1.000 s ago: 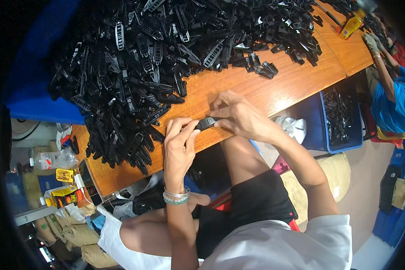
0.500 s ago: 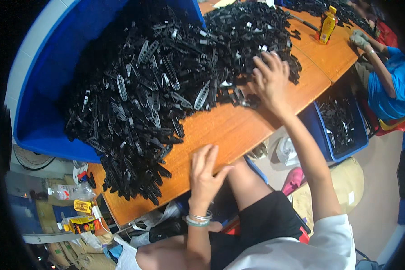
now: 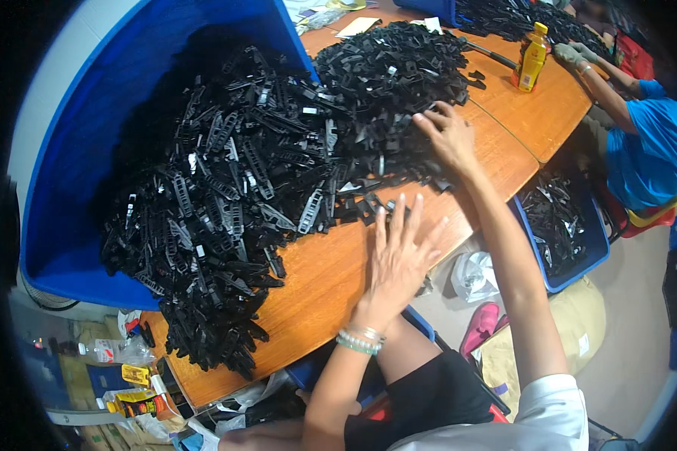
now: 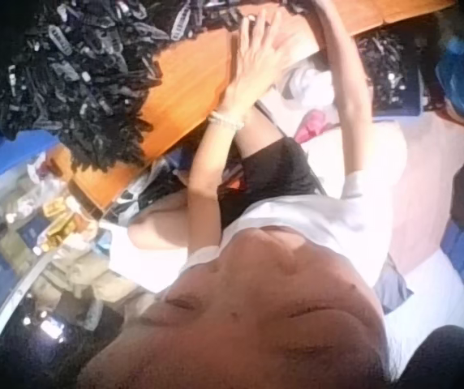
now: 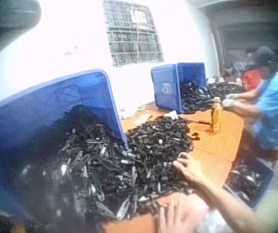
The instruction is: The person sorts through black plastic components on a table and assembles small plastic clips onto them by hand.
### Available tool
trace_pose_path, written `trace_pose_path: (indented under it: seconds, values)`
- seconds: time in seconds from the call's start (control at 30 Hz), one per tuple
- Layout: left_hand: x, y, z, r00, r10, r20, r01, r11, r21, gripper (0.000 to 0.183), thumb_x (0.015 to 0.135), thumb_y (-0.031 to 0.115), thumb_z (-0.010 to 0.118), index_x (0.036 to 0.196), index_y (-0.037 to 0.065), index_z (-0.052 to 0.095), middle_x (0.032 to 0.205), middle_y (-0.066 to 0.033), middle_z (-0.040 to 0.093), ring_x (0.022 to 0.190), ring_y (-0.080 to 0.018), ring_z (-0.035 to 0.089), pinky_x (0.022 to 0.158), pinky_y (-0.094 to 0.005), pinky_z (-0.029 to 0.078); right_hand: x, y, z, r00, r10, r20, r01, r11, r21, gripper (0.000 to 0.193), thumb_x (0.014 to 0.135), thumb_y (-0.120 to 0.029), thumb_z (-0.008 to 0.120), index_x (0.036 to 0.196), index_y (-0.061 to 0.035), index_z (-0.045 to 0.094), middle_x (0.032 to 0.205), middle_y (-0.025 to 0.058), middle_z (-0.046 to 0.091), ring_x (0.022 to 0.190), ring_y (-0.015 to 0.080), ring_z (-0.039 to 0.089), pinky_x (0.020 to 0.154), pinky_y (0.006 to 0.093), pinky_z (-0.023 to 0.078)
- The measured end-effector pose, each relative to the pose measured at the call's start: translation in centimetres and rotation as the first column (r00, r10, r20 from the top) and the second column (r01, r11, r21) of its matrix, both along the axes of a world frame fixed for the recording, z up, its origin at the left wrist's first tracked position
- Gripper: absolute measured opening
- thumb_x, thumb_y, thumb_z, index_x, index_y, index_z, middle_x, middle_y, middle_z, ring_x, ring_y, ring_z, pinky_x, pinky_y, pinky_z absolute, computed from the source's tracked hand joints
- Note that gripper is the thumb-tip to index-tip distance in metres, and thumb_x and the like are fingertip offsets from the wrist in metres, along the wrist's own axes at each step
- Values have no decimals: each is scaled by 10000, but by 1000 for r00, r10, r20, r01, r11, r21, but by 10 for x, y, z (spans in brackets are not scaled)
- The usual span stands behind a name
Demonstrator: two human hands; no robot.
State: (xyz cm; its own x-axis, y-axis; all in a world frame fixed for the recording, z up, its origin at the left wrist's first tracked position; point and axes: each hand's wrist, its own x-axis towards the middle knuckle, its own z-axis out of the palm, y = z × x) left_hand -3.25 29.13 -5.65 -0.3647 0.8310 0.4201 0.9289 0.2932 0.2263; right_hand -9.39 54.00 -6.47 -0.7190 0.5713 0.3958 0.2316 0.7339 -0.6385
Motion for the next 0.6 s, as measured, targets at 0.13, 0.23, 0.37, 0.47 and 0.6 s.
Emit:
trace_pose_path:
  seconds: [0.13,0.23,0.37,0.47,0.6]
  values:
    - [-10,20,5,982,177,64,-180,983,39,819,822,557,601,1488,188,299,1538,-241,175,1431,-432,106,1121,-632,76,6,-34,-4,997,78,-14,-76,992,96,508,842,-542,602,1033,-88,729,1312,101,563,1211,295,512,1041,484,294]
    - [-12,19,3,961,272,60,-276,958,77,977,741,558,692,1508,170,228,1535,-253,148,1433,-437,79,1112,-652,62,12,-70,-1,991,128,50,-133,986,97,479,835,-527,606,999,-97,740,1322,93,555,1226,282,494,1038,536,272]
    - [-9,3,7,944,317,86,-321,946,40,1064,662,485,780,1507,159,222,1544,-238,146,1439,-415,85,1119,-645,47,14,-104,4,966,252,62,-257,964,73,428,843,-502,597,990,-128,748,1357,80,522,1250,294,453,1030,523,280]
    - [-10,-17,3,940,323,108,-329,943,47,1006,681,507,759,1495,176,270,1543,-230,167,1439,-401,106,1123,-636,50,14,-126,0,967,252,31,-254,959,128,438,874,-483,572,971,-91,742,1351,88,524,1246,291,452,1037,493,272]
    - [-14,-39,5,959,282,27,-283,954,97,872,745,497,717,1470,193,340,1516,-205,259,1423,-397,175,1129,-617,82,19,-135,0,944,320,-83,-311,945,104,424,927,-405,527,953,-32,727,1354,102,519,1244,288,455,1043,474,276]
